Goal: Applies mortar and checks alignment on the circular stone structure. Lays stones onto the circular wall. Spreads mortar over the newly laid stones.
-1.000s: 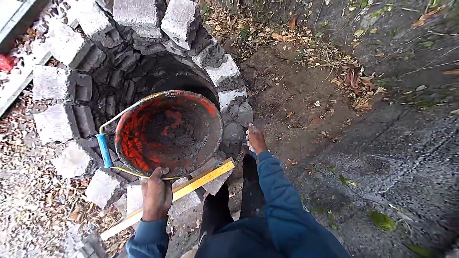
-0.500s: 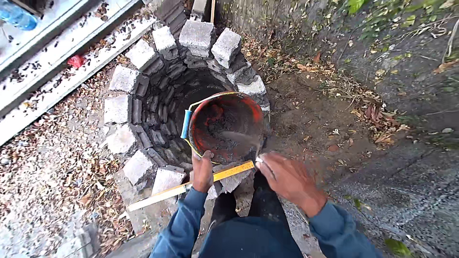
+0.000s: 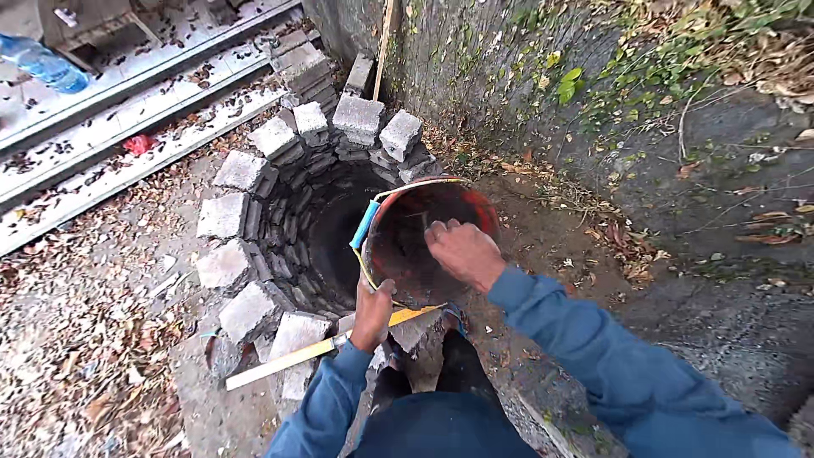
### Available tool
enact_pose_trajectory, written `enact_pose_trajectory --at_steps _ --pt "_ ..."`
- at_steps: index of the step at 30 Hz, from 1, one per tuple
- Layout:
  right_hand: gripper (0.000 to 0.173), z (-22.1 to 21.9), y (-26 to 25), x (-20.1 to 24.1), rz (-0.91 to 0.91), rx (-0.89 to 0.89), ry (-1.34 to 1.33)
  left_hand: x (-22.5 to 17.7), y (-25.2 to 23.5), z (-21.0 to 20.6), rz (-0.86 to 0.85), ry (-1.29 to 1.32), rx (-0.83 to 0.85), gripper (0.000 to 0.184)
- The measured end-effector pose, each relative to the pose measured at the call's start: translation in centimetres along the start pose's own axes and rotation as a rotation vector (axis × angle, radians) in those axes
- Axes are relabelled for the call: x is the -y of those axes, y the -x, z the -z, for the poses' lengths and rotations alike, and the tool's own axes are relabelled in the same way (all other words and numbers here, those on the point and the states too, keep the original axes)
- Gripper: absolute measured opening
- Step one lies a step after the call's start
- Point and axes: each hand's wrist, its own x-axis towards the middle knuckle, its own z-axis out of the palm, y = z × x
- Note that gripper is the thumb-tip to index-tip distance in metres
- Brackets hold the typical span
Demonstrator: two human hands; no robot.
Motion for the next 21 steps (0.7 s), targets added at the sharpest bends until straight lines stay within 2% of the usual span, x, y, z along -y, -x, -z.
enact_pose_trajectory --at_steps 2,3,6,8,10,12,15,17,21 --pt "0.020 0.0 0.6 0.6 0.153 0.100 0.012 0.0 0.0 0.0 0.006 0.011 -0.022 0.069" --pt "0.020 0.3 1.0 0.4 0.162 0.113 0.025 0.1 0.1 -0.1 0.013 0.021 -0.034 0.072" --pt "0.023 2.1 2.9 -0.7 -0.069 -0.021 0.014 0.5 0.9 -0.3 0.008 0.048 -0.037 0.076" --pt "0.024 1.1 3.1 -0.3 -0.230 -0.102 -0.002 0.9 1.5 -0.3 -0.016 0.044 -0.029 0.079" --pt "0.025 -0.9 3.0 1.0 -0.232 0.009 -0.067 0.5 1.4 -0.9 -0.043 0.054 -0.033 0.077" --pt "0.028 -0.9 3.6 1.4 -0.169 0.140 -0.092 0.1 0.8 -1.1 -0.043 0.055 -0.043 0.076" --pt "0.030 1.1 4.8 0.1 -0.318 0.057 -0.069 1.0 0.8 -0.9 -0.063 -0.001 -0.027 0.079" --pt "0.033 1.2 4.5 -1.2 -0.419 0.076 -0.134 1.2 1.0 -1.3 -0.103 0.005 -0.024 0.077" --pt "0.049 -3.4 3.3 -4.8 -0.370 0.232 -0.485 0.9 1.2 -2.4 -0.136 0.039 0.009 0.073"
